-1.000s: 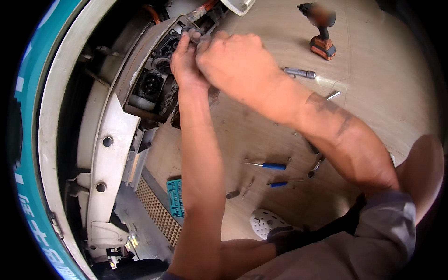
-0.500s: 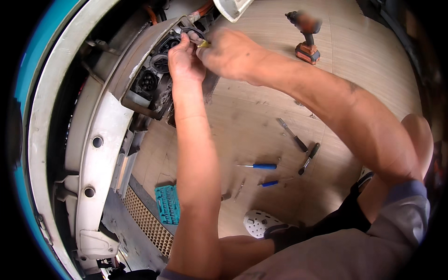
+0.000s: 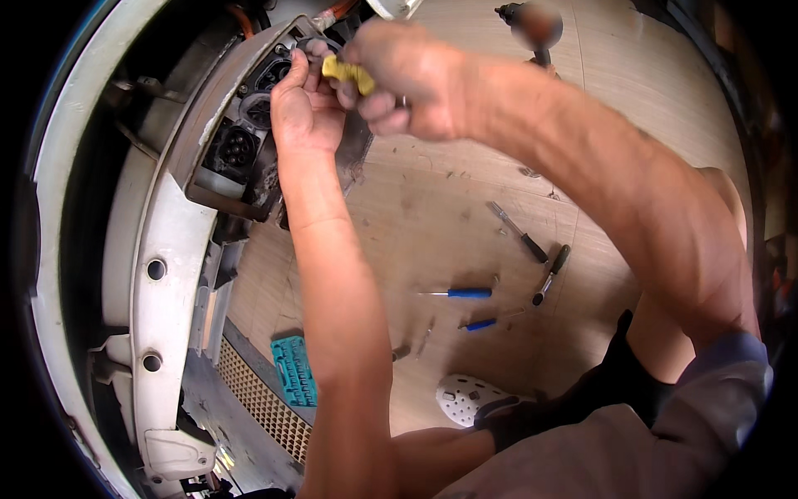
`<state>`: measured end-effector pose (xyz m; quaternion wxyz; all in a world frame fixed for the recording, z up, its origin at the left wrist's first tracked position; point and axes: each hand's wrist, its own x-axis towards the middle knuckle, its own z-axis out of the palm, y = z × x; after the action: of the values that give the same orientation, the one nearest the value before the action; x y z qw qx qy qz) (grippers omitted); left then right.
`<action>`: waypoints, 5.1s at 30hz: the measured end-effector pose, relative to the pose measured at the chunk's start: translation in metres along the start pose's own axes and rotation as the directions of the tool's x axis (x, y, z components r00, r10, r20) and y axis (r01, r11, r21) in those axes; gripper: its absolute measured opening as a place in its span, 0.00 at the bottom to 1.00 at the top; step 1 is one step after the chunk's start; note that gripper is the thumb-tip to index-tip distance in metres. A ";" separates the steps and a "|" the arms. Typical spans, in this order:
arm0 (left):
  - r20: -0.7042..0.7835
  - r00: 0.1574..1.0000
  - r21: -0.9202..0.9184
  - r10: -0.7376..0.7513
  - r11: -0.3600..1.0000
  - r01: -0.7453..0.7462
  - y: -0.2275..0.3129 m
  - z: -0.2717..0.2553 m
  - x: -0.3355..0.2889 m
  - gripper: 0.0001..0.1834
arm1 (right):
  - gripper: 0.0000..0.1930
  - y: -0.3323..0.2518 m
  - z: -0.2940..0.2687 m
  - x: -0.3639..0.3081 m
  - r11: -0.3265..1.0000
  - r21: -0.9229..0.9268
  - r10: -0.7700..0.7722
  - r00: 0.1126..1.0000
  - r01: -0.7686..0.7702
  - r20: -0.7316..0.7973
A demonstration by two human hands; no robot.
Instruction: The person uses a screwdriver and a socket wrench to disassemble components of an electric vehicle's charging port by removing screws and fasteners.
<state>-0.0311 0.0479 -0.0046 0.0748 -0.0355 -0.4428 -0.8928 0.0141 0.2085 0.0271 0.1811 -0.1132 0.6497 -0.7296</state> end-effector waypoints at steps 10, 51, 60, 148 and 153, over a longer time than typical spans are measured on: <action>-0.237 0.971 -0.045 0.039 0.998 -0.051 -0.004 0.028 0.004 0.12 | 0.14 0.016 -0.036 -0.020 -0.056 -0.966 -0.714 0.665 0.254 0.216; -0.266 0.964 -0.060 -0.002 0.998 -0.014 -0.008 0.026 -0.001 0.09 | 0.16 0.019 -0.012 -0.018 0.715 -0.680 -0.313 0.944 0.160 -0.107; -0.218 0.976 -0.077 -0.002 0.997 -0.015 -0.007 0.017 0.002 0.09 | 0.17 0.016 -0.009 -0.019 0.463 -0.851 -0.479 0.878 0.246 -0.008; -0.257 0.922 0.957 -0.288 -0.205 0.203 -0.166 -0.273 -0.233 0.12 | 0.12 0.323 -0.053 -0.110 0.955 -0.009 0.278 0.907 -0.296 -0.315; -0.211 0.924 0.976 -0.320 -0.121 0.181 -0.165 -0.275 -0.231 0.11 | 0.11 0.322 -0.043 -0.115 0.943 -0.016 0.319 0.919 -0.332 -0.231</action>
<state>0.1699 -0.0493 -0.3302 -0.1151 0.0719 -0.9498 -0.2819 0.1388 0.2654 -0.2885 0.2217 0.0750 0.6957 -0.6791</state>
